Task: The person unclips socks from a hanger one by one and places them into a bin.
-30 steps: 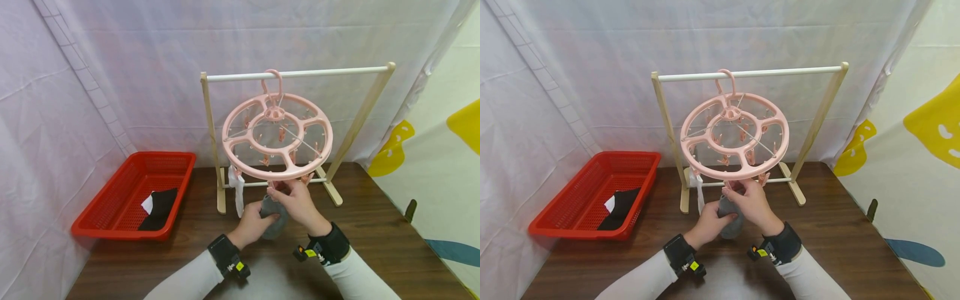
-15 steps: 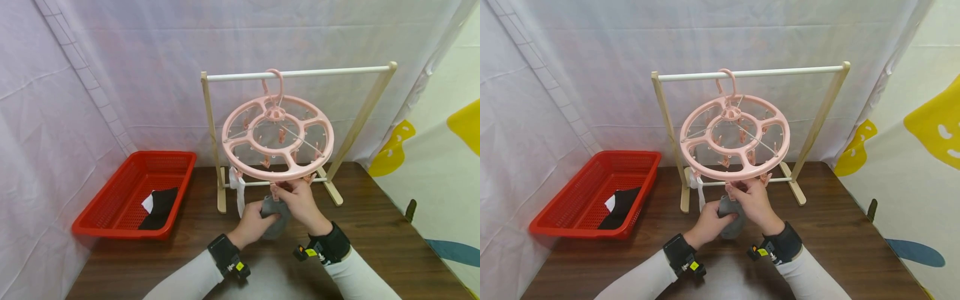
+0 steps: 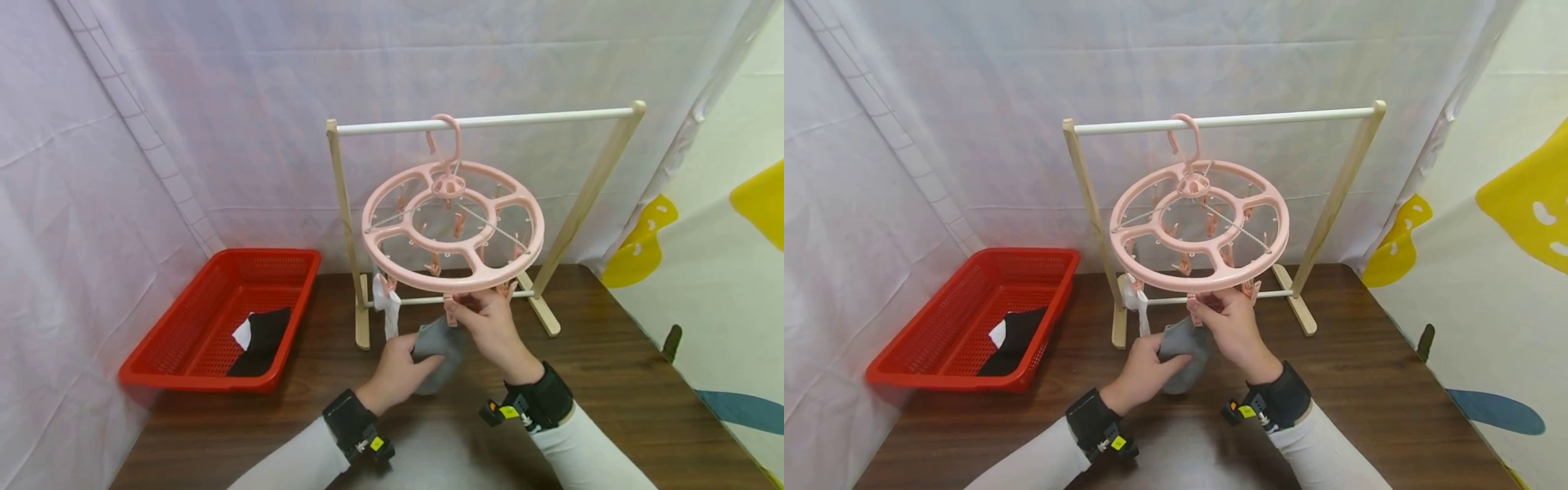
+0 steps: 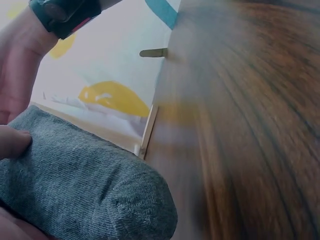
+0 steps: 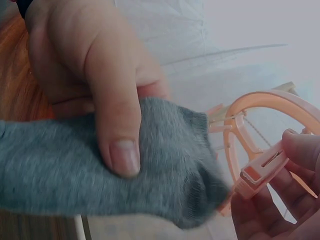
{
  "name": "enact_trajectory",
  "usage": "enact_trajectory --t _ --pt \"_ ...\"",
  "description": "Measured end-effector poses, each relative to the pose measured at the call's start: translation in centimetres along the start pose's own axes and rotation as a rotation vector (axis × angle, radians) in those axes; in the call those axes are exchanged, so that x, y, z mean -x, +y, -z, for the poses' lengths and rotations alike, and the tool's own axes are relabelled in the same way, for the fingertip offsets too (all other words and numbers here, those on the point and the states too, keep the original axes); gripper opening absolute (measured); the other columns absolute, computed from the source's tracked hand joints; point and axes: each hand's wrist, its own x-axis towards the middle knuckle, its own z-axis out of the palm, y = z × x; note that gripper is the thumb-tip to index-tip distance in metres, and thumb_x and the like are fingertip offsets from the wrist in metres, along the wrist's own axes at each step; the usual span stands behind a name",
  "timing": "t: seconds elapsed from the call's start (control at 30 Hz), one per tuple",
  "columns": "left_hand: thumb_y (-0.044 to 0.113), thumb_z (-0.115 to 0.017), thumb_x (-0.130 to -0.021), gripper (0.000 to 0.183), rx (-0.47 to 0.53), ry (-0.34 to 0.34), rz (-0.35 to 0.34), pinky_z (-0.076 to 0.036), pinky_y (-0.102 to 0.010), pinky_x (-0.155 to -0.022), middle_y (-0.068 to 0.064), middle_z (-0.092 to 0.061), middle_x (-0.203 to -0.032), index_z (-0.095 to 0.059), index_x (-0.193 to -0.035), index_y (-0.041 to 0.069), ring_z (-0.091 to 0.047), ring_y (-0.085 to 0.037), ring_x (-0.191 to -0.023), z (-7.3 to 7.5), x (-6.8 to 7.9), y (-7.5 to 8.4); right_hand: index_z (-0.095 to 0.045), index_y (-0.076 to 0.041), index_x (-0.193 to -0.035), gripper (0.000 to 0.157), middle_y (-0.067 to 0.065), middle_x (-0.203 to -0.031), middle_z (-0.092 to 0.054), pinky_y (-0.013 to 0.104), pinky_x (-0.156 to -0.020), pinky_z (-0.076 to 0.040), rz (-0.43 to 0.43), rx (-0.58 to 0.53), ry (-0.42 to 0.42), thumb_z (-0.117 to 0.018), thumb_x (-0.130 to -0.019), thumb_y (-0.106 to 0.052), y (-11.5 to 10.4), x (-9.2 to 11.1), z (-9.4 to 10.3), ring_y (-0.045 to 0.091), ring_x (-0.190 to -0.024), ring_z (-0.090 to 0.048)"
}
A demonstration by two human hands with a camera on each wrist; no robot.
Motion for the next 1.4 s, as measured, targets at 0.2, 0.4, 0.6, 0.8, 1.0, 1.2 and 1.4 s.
enact_trajectory --t 0.2,0.4,0.6,0.8,1.0,1.2,1.4 --pt "0.026 -0.077 -0.082 0.022 -0.015 0.048 -0.009 -0.057 -0.029 -0.071 -0.001 -0.076 -0.093 -0.074 -0.100 0.013 -0.069 -0.009 -0.083 1.2 0.5 0.2 -0.066 0.005 -0.091 0.006 0.022 -0.078 -0.065 0.024 -0.063 -0.051 -0.004 0.022 0.018 -0.065 -0.089 0.000 0.0 -0.1 0.0 0.017 -0.070 -0.062" --pt "0.018 -0.078 -0.082 0.019 -0.028 0.071 0.008 -0.057 -0.031 -0.070 -0.001 -0.075 -0.093 -0.073 -0.099 0.011 -0.068 -0.010 -0.083 2.7 1.0 0.9 -0.063 0.004 -0.092 0.008 0.024 -0.077 -0.062 0.026 -0.063 -0.052 0.013 0.022 -0.021 -0.066 -0.089 -0.002 0.0 -0.1 0.0 0.025 -0.071 -0.061" --pt "0.010 -0.080 -0.078 0.020 -0.104 0.144 -0.030 -0.056 -0.032 -0.068 -0.002 -0.074 -0.089 -0.073 -0.097 0.009 -0.066 -0.012 -0.079 4.6 1.3 1.9 -0.063 0.007 -0.097 0.014 0.022 -0.081 -0.063 0.026 -0.065 -0.055 0.015 0.034 -0.014 -0.068 -0.087 -0.001 0.3 -0.1 -0.1 0.024 -0.074 -0.063" --pt "0.018 -0.080 -0.080 0.018 -0.159 0.199 -0.108 -0.057 -0.031 -0.067 0.004 -0.073 -0.088 -0.072 -0.096 0.017 -0.066 -0.009 -0.078 7.1 1.6 2.5 -0.063 0.009 -0.098 0.015 0.020 -0.083 -0.062 0.025 -0.067 -0.055 0.001 -0.001 0.012 -0.068 -0.087 0.001 0.3 -0.1 -0.3 0.019 -0.074 -0.063" --pt "0.023 -0.077 -0.083 0.020 -0.171 0.256 -0.166 -0.058 -0.034 -0.069 0.000 -0.073 -0.093 -0.072 -0.101 0.015 -0.067 -0.013 -0.080 9.9 1.7 3.2 -0.061 0.012 -0.099 0.017 0.020 -0.085 -0.062 0.025 -0.068 -0.056 -0.019 -0.031 0.011 -0.067 -0.087 0.002 0.3 0.0 -0.4 0.018 -0.075 -0.063" --pt "0.010 -0.079 -0.080 0.020 -0.199 0.324 -0.172 -0.057 -0.030 -0.071 -0.007 -0.074 -0.091 -0.072 -0.099 0.007 -0.066 -0.014 -0.079 12.3 1.4 5.0 -0.061 0.011 -0.099 0.016 0.017 -0.084 -0.062 0.025 -0.067 -0.056 -0.005 -0.041 0.009 -0.067 -0.087 0.003 1.4 -0.2 -0.3 0.015 -0.074 -0.063" --pt "0.000 -0.078 -0.077 0.021 -0.289 0.366 -0.171 -0.056 -0.032 -0.071 -0.015 -0.074 -0.091 -0.071 -0.097 -0.003 -0.067 -0.018 -0.081 14.4 1.3 8.5 -0.063 0.006 -0.101 0.017 0.013 -0.085 -0.062 0.026 -0.067 -0.056 -0.008 -0.060 0.022 -0.069 -0.086 -0.001 3.5 -0.4 -0.2 0.015 -0.076 -0.063"
